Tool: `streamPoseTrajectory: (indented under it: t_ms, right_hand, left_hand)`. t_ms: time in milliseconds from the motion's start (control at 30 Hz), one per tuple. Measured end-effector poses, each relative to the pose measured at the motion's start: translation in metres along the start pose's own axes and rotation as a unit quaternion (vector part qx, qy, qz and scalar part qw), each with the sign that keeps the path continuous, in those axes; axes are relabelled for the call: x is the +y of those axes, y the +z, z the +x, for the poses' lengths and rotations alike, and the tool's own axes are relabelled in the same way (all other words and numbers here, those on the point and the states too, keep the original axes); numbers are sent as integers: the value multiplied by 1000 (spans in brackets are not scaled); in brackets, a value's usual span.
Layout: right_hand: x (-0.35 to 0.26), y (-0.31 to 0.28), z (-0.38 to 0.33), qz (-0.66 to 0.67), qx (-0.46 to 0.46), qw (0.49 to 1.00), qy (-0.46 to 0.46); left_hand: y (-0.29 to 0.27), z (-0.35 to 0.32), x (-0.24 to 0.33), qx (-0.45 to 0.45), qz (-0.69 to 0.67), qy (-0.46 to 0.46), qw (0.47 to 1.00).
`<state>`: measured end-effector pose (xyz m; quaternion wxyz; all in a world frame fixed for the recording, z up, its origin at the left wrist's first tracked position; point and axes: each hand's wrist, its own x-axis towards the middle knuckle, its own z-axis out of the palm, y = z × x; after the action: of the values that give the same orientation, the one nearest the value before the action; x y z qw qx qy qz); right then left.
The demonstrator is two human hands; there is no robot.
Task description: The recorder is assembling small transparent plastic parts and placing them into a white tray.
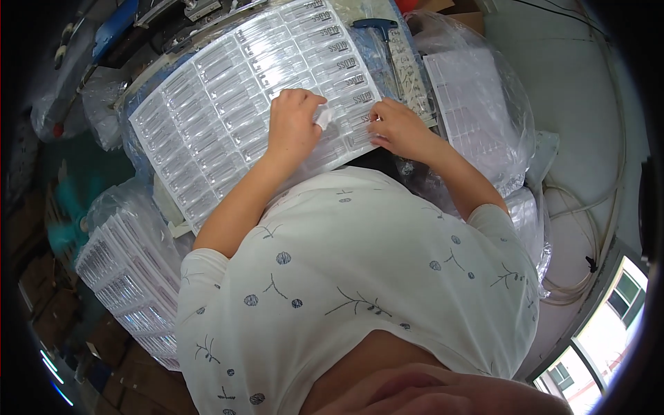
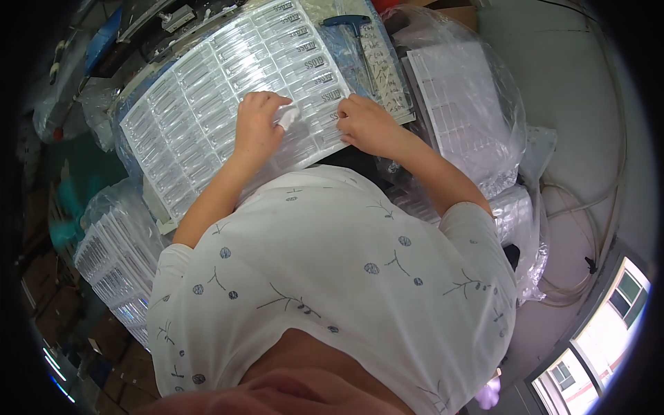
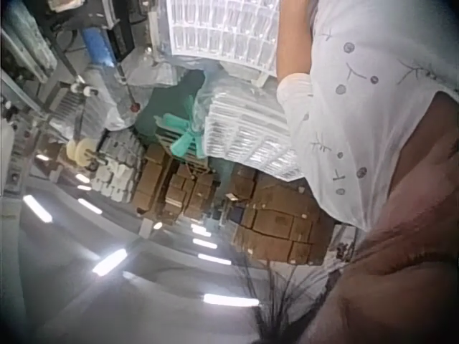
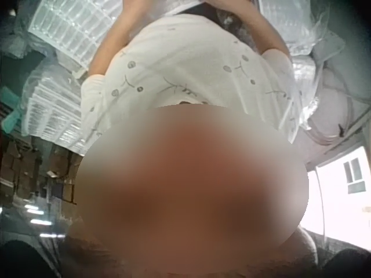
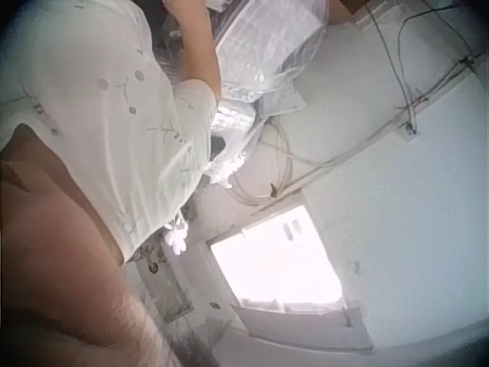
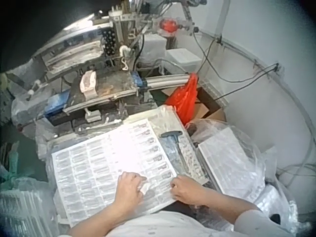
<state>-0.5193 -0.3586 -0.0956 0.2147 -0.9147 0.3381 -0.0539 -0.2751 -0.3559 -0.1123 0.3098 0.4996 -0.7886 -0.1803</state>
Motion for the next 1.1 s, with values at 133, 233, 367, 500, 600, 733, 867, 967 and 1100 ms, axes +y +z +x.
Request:
streamPoseTrajectory:
  t_ms: [133,233,367,500,600,733,867,967,1100]
  right_hand:
    - [-6,-22,15,60,91,994,-22]
    - [-21,-21,39,201,115,964,127]
    - [-50,-5,69,221,221,944,105]
    - [-67,1,82,278,232,930,59]
    - [-72,2,87,308,247,919,28]
    - [-75,3,90,313,271,910,3]
    - [-79,4,91,305,281,910,-12]
    - [-80,5,92,280,292,914,-33]
    - [-79,6,92,292,298,907,-51]
  left_hand:
    - [-17,1,-10,12,-102,-90,991]
    - [-18,-1,-11,-1,-305,-195,932]
    - [-20,-2,-8,24,-467,-175,866]
    - [-41,-1,-15,99,-516,-204,826]
    - [-52,-4,-16,107,-519,-211,822]
    - [-54,-7,-16,117,-546,-192,807]
    - [-55,-7,-18,109,-551,-163,811]
    - [-57,-6,-16,107,-558,-154,808]
    - [-57,-4,-18,93,-566,-162,803]
